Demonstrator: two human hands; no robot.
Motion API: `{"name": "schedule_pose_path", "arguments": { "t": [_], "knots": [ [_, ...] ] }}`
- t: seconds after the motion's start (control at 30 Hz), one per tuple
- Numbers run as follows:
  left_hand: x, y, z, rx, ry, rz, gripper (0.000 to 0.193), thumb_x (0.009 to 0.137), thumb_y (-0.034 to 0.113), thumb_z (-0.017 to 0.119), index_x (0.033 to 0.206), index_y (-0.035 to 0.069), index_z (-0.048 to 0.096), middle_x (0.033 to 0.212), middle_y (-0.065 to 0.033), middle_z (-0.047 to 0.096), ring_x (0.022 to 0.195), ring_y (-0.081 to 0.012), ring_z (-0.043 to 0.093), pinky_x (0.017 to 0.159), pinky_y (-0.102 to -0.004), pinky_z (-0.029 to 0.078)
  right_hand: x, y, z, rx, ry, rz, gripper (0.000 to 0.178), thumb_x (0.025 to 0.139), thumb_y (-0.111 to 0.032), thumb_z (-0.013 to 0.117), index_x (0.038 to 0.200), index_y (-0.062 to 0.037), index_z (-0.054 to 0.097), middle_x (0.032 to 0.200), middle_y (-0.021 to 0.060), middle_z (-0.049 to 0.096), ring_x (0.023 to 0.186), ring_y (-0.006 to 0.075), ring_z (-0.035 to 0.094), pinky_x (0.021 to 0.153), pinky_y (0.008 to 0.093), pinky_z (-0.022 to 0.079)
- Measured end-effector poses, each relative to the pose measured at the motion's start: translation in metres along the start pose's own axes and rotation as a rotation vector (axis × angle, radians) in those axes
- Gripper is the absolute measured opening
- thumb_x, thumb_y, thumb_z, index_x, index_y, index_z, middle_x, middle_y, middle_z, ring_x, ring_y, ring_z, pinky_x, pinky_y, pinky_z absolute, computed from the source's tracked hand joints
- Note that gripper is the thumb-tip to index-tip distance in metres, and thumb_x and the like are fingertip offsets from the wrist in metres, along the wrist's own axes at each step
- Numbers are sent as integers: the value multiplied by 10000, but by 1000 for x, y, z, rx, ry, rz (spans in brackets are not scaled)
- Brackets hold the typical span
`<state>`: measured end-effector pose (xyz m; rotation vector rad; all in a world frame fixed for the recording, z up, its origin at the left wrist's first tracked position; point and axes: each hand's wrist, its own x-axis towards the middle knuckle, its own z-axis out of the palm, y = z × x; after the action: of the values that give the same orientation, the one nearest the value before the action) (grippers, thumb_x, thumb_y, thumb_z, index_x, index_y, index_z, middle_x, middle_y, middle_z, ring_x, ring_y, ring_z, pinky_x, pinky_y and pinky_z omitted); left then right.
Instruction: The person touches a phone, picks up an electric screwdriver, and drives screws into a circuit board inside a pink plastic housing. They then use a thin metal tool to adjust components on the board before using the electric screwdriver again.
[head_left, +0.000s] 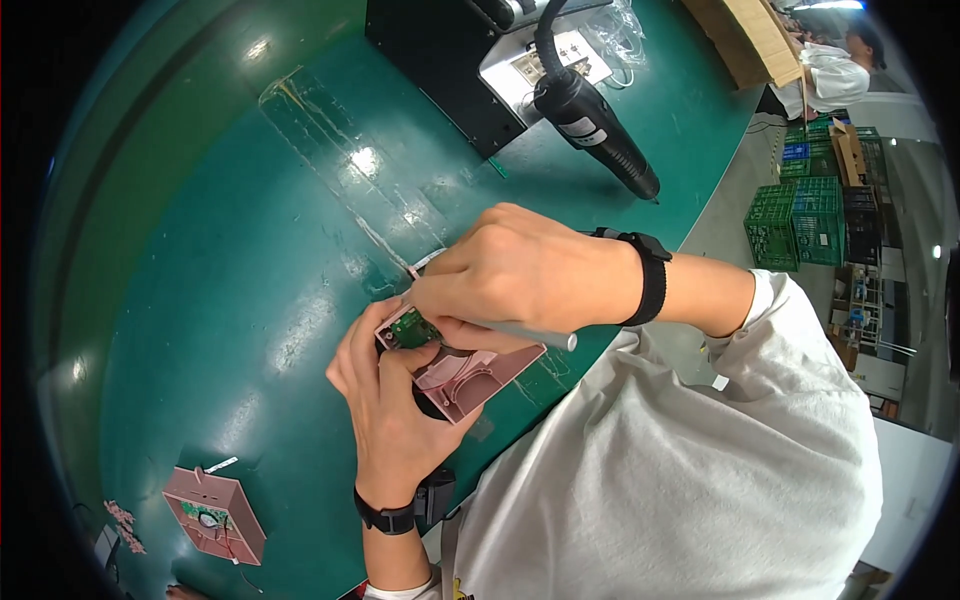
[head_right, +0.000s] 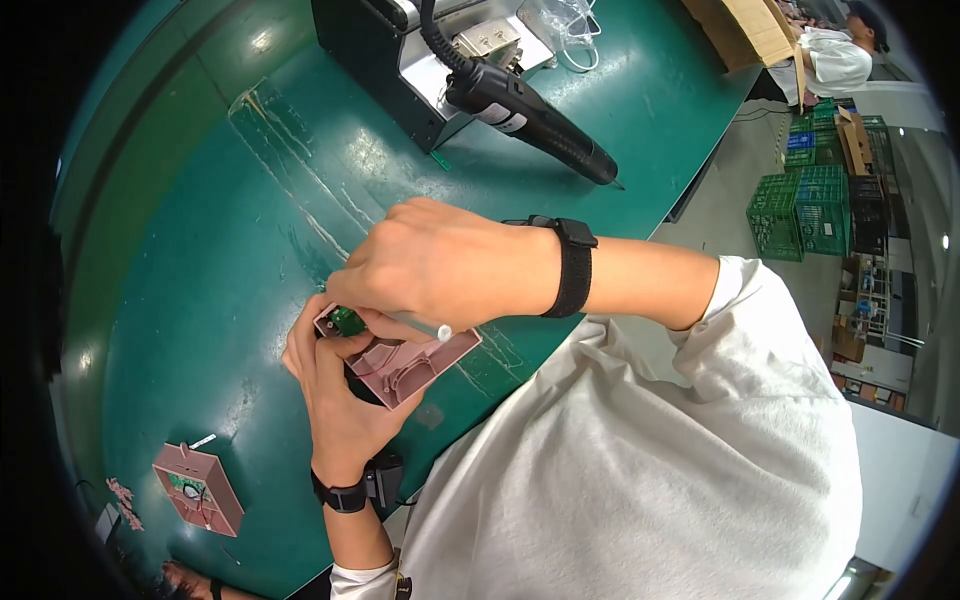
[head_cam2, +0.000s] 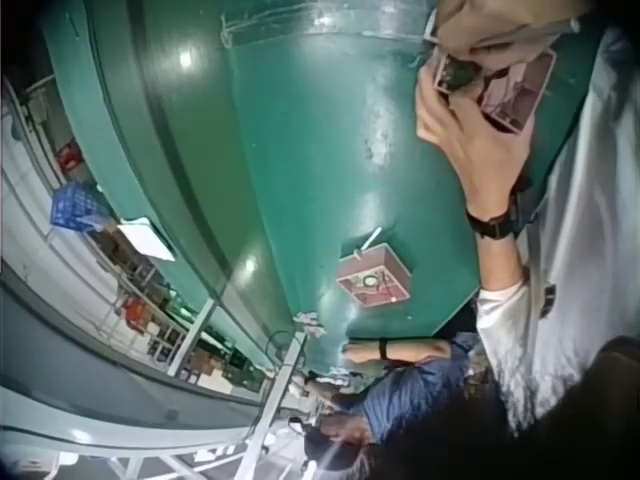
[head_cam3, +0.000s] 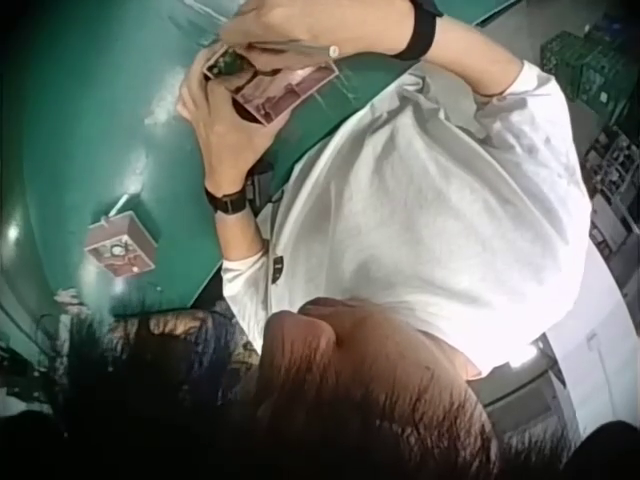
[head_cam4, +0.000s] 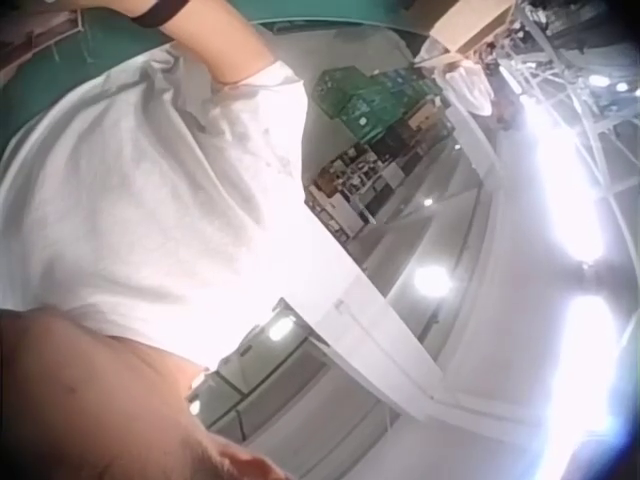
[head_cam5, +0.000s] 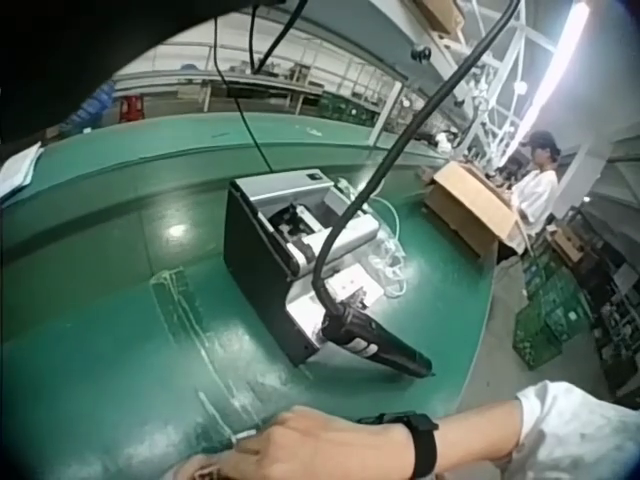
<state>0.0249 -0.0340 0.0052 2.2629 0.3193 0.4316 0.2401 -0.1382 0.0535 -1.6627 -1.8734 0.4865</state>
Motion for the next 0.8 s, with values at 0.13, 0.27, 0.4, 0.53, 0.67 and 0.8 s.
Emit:
{"name": "schedule_pose_path", "arguments": {
  "t": [0.13,0.27,0.4,0.53,0.67,0.8],
  "knots": [
    [-1,0,1,-17,-2,-16,633,645,222,1013,1116,97,609,1538,-187,496,1375,-406,505,1095,-537,386,4,-3,-4,-1,-8,14,162,891,-70,744,834,-31,598,697,94,600,574,319,592,502,425,451],
    [-3,-3,1,-48,-7,-52,651,638,222,1019,1133,104,613,1538,-191,465,1366,-421,483,1095,-539,400,-1,-5,-7,23,7,45,141,885,-56,739,833,-34,610,701,89,617,587,312,612,510,415,467],
    [-4,-4,0,-39,-37,-42,665,631,220,1025,1145,108,617,1538,-196,447,1362,-432,468,1096,-544,408,-1,-4,-3,45,39,47,120,878,-36,733,834,-39,621,705,83,631,596,304,624,513,408,475],
    [-2,-1,-1,-47,-42,-63,670,627,220,1030,1144,104,619,1538,-199,446,1365,-435,463,1097,-550,409,-1,-4,0,69,70,43,99,875,-29,738,851,-44,643,713,77,645,600,295,631,513,399,481],
    [-2,-2,0,-52,-25,-59,666,625,226,1033,1135,94,626,1536,-196,444,1371,-435,455,1101,-559,406,-4,-10,-1,127,114,-1,84,878,-34,750,872,-45,667,722,71,657,604,286,638,512,387,490],
    [-3,-3,-1,-42,-22,-41,659,625,231,1032,1129,85,633,1537,-195,441,1380,-435,445,1109,-565,402,-3,-10,7,97,123,-23,81,884,-40,758,878,-44,677,729,67,662,604,279,642,513,378,501]
  ]
}}
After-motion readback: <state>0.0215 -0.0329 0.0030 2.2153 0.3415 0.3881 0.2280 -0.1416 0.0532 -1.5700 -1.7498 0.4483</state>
